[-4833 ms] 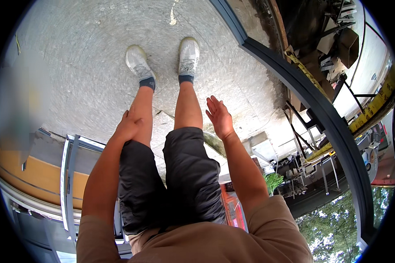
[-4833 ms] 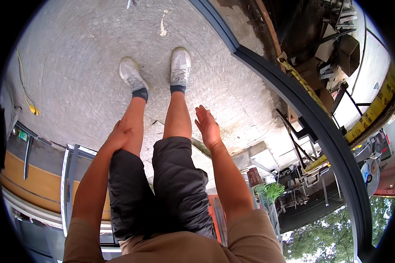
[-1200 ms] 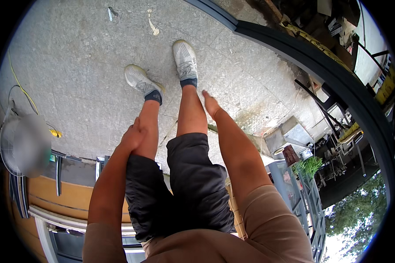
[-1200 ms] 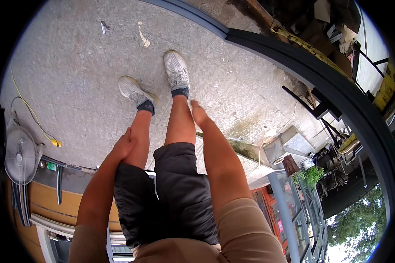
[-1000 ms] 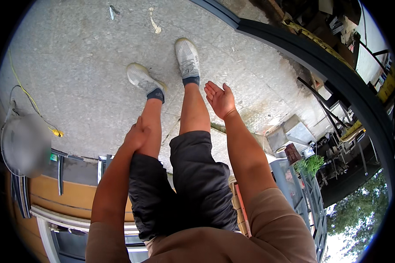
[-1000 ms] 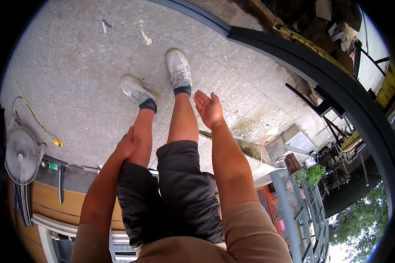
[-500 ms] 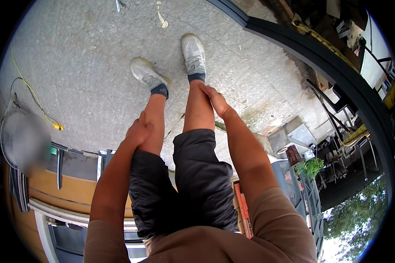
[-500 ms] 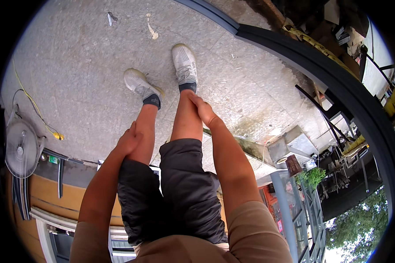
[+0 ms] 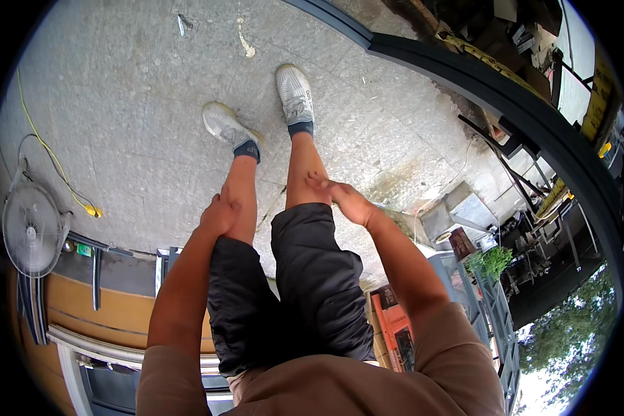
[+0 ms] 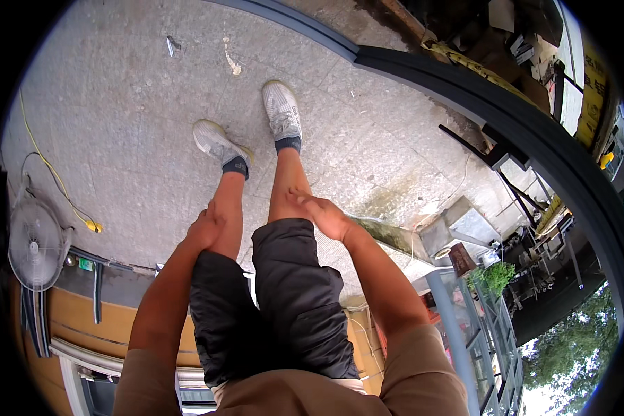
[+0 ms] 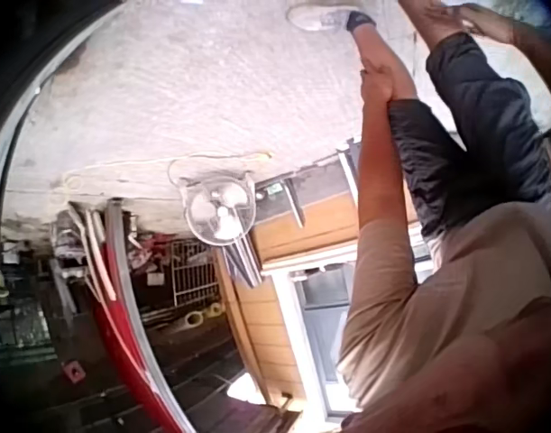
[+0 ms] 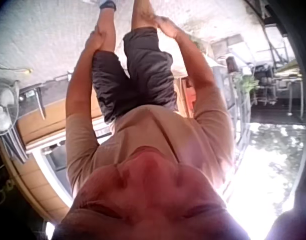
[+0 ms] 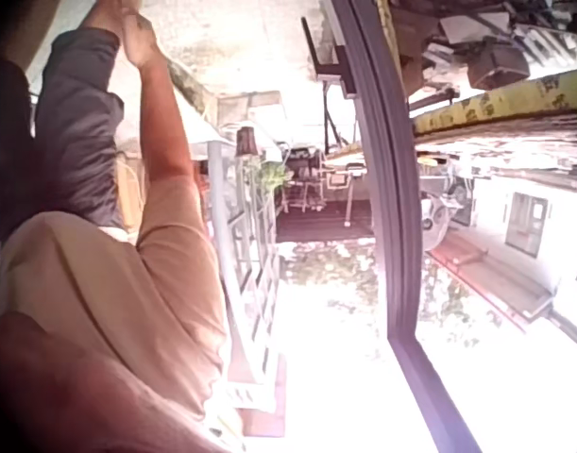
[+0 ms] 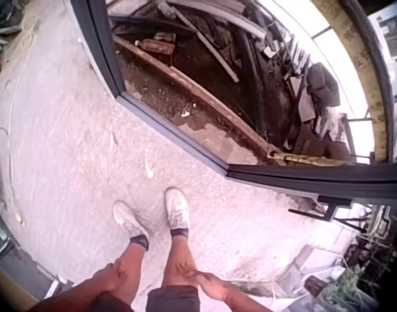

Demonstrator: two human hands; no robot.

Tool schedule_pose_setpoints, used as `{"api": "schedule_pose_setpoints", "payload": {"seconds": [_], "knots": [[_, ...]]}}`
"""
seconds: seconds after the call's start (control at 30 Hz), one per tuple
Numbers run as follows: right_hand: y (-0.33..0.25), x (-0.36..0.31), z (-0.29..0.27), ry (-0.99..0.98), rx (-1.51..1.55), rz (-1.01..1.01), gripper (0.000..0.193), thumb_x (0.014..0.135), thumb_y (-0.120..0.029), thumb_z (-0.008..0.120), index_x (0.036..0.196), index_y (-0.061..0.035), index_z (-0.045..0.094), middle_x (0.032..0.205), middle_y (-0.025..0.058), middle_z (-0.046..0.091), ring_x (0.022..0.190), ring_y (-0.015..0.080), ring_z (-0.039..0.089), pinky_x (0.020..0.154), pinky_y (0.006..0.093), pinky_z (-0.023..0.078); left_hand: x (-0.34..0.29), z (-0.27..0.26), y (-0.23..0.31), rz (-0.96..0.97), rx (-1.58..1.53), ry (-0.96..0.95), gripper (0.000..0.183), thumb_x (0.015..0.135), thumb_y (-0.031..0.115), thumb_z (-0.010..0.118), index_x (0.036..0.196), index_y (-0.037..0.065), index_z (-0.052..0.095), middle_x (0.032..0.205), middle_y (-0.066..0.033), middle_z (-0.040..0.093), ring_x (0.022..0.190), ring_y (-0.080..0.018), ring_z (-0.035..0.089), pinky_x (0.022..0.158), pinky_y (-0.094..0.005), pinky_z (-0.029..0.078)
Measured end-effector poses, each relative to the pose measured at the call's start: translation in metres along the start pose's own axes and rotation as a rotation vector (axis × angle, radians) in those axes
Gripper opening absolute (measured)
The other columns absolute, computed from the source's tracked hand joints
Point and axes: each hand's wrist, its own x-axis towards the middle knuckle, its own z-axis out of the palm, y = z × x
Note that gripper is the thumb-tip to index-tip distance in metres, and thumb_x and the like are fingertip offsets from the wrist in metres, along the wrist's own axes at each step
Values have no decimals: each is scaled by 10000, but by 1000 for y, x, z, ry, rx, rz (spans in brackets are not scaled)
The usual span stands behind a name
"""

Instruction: The person measures a metal frame component using a tape measure, then uses a miter saw to cut a section of the frame, and subsequently aligns the cut piece with another part of the frame.

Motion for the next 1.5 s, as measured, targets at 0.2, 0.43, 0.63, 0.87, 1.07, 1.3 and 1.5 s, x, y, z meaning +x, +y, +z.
{"api": "schedule_pose_setpoints", "payload": {"seconds": [0.2,0.43,0.63,0.87,1.07,1.3,1.5], "knots": [[35,75,-63,826,44,-54,635,1095,-407,411,1565,18,444,1625,232,433,1534,335,381,1262,371,268,2,-1,-13,41,-27,28,839,999,486,475,1681,115,157,1589,-308,408,1381,-501,507,1155,-532,428],[30,94,-28,-309,311,38,643,1105,-501,342,1518,-50,542,1622,186,456,1561,303,328,1300,406,166,5,-1,-21,23,-40,24,846,994,480,473,1686,117,148,1587,-290,426,1385,-486,510,1161,-519,426],[28,55,-105,570,198,45,613,1081,-470,433,1495,-42,579,1561,163,545,1514,286,415,1258,373,259,4,-15,-6,20,-22,3,851,986,490,479,1685,113,176,1596,-272,428,1398,-475,503,1173,-504,417],[65,160,-6,216,-110,25,708,1082,-470,377,1600,12,360,1649,239,378,1539,358,354,1271,385,266,7,-15,-22,32,-13,21,853,987,502,472,1685,111,176,1596,-273,429,1406,-470,495,1180,-496,409],[37,133,23,247,-331,63,779,1032,-501,414,1635,-19,309,1687,222,313,1586,359,248,1296,383,219,5,-10,-13,49,27,37,844,993,501,454,1678,90,183,1597,-285,419,1390,-483,507,1164,-512,424],[-18,39,57,-128,-844,-207,537,1037,-394,457,1483,-129,592,1640,102,447,1580,292,282,1297,491,182,-15,-1,-4,26,124,16,819,1005,470,438,1678,86,172,1626,-303,366,1408,-486,492,1175,-512,418],[21,71,49,129,-662,-104,644,1035,-399,456,1575,-47,442,1691,201,316,1584,351,257,1287,428,242,-35,6,-25,129,123,20,799,1013,448,419,1670,61,181,1658,-315,298,1421,-498,472,1185,-507,406]]}}
